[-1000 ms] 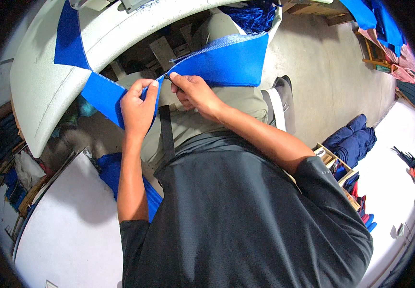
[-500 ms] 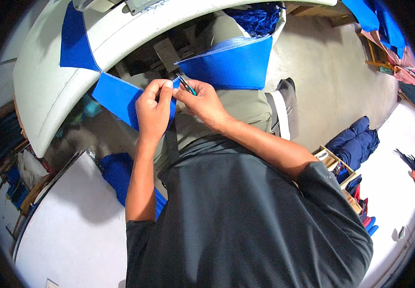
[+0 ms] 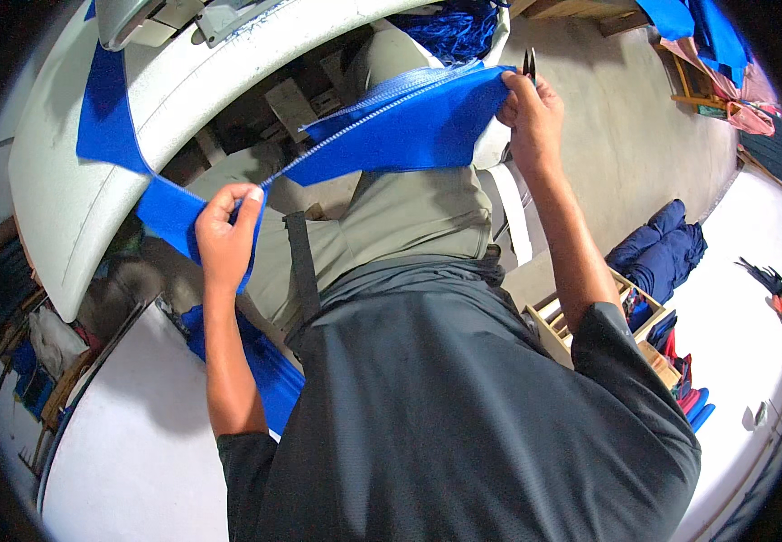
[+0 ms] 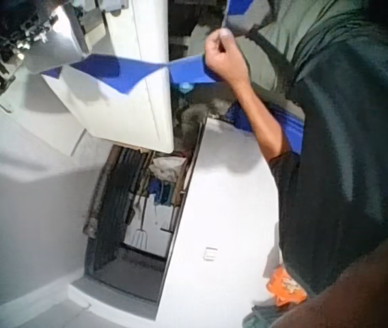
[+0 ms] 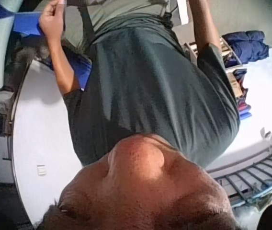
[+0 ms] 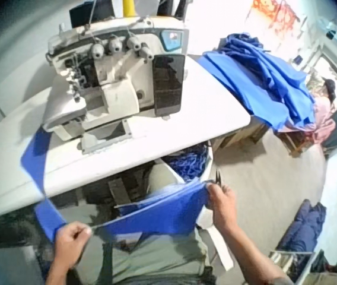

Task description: The person uses scissors to trim the edges of a blue fabric piece with a zipper. They hold the fabric with one hand and cut along the edge with the other, then briefly reposition the fabric to continue trimming.

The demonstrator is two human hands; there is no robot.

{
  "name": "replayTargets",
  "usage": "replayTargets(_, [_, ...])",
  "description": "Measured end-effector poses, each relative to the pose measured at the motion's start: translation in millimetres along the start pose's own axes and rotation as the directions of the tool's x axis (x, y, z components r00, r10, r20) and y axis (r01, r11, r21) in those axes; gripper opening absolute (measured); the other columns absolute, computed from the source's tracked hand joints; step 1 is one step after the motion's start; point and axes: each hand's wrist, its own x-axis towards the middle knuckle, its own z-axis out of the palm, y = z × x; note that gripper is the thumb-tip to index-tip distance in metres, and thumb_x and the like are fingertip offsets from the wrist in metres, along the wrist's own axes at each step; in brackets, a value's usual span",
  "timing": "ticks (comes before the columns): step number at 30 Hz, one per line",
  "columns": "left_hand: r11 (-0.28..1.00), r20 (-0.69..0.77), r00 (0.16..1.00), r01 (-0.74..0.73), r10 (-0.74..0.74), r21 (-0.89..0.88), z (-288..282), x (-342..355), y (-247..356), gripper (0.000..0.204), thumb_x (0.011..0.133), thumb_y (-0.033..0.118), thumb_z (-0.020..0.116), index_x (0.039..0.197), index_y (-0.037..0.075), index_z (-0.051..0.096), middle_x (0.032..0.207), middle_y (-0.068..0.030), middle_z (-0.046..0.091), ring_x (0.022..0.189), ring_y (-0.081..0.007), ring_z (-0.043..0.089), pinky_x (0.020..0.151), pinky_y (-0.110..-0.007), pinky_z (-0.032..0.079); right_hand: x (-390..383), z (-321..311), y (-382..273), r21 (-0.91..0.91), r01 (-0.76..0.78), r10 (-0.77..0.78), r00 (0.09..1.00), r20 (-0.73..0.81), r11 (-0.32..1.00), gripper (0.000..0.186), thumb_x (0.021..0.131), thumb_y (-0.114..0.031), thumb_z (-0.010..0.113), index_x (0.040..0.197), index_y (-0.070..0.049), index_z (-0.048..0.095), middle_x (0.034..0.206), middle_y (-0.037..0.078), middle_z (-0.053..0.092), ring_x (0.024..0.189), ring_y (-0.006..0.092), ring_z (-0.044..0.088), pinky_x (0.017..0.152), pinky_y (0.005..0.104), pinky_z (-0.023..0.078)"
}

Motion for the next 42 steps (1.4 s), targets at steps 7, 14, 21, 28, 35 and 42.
replayTargets(7, [0.990, -0.066, 0.996, -0.042, 0.052, 0.135, 15, 28, 1, 0.016, 0.098, 0.014, 0.066, 0.101, -0.002, 0.068, 0.092, -0.0004, 0.068, 0.084, -0.0049, 0.060, 0.077, -0.022, 0.048, 19, -5, 29, -0.284, 0.052, -0.067, 0.997, -0.043, 0.957, 0.014, 0.090, -0.017, 0.070, 0.082, -0.007, 0.064, 0.063, -0.004, 0.053, 0.051, 0.0044, 0.047, 0.047, 0.0233, 0.038])
replayTargets(14, [0.989, -0.101, 0.990, -0.081, 0.094, 0.121, 23, 27, 3, 0.019, 0.096, 0.018, 0.067, 0.100, 0.000, 0.070, 0.083, 0.0017, 0.068, 0.075, -0.0041, 0.057, 0.068, -0.023, 0.047, 22, 2, 54, -0.359, 0.148, -0.224, 0.958, -0.180, 0.922, 0.020, 0.092, -0.023, 0.072, 0.090, -0.004, 0.065, 0.068, -0.004, 0.058, 0.054, 0.0029, 0.048, 0.049, 0.0215, 0.038])
replayTargets(21, [0.996, -0.097, 0.995, 0.011, -0.003, 0.083, 25, 15, 19, 0.019, 0.096, 0.018, 0.067, 0.098, -0.001, 0.069, 0.086, -0.0002, 0.069, 0.078, -0.0040, 0.057, 0.071, -0.023, 0.047, -60, 69, 17, -0.011, 0.084, -0.083, 0.994, 0.076, 0.996, 0.031, 0.100, -0.037, 0.061, 0.089, -0.008, 0.061, 0.062, -0.006, 0.046, 0.050, 0.0046, 0.039, 0.046, 0.0231, 0.033])
replayTargets(28, [1.000, -0.098, 0.995, 0.003, -0.004, -0.010, 29, 9, 15, 0.017, 0.097, 0.016, 0.066, 0.099, -0.001, 0.069, 0.087, 0.0008, 0.068, 0.079, -0.0034, 0.057, 0.071, -0.022, 0.047, -104, 139, 73, -0.168, -0.546, 0.549, 0.672, 0.498, 0.821, 0.040, 0.101, -0.047, 0.056, 0.084, -0.011, 0.056, 0.061, -0.008, 0.035, 0.050, 0.0039, 0.028, 0.046, 0.0242, 0.023])
replayTargets(35, [1.000, -0.086, 0.996, 0.000, 0.003, 0.030, 32, 6, 12, 0.015, 0.098, 0.013, 0.065, 0.100, -0.001, 0.068, 0.087, 0.0019, 0.066, 0.079, -0.0032, 0.057, 0.070, -0.020, 0.046, -104, 156, 79, -0.120, -0.596, 0.562, 0.645, 0.518, 0.794, 0.038, 0.102, -0.044, 0.055, 0.084, -0.011, 0.055, 0.058, -0.009, 0.033, 0.048, 0.0033, 0.026, 0.044, 0.0238, 0.020])
replayTargets(42, [1.000, -0.060, 0.998, 0.000, 0.001, 0.019, 36, 1, 8, 0.015, 0.098, 0.013, 0.065, 0.100, -0.001, 0.067, 0.088, 0.0013, 0.066, 0.080, -0.0038, 0.057, 0.072, -0.021, 0.046, -105, 164, 86, -0.118, -0.497, 0.481, 0.712, 0.512, 0.860, 0.039, 0.102, -0.043, 0.055, 0.082, -0.010, 0.056, 0.056, -0.007, 0.039, 0.046, 0.0044, 0.031, 0.043, 0.0242, 0.023])
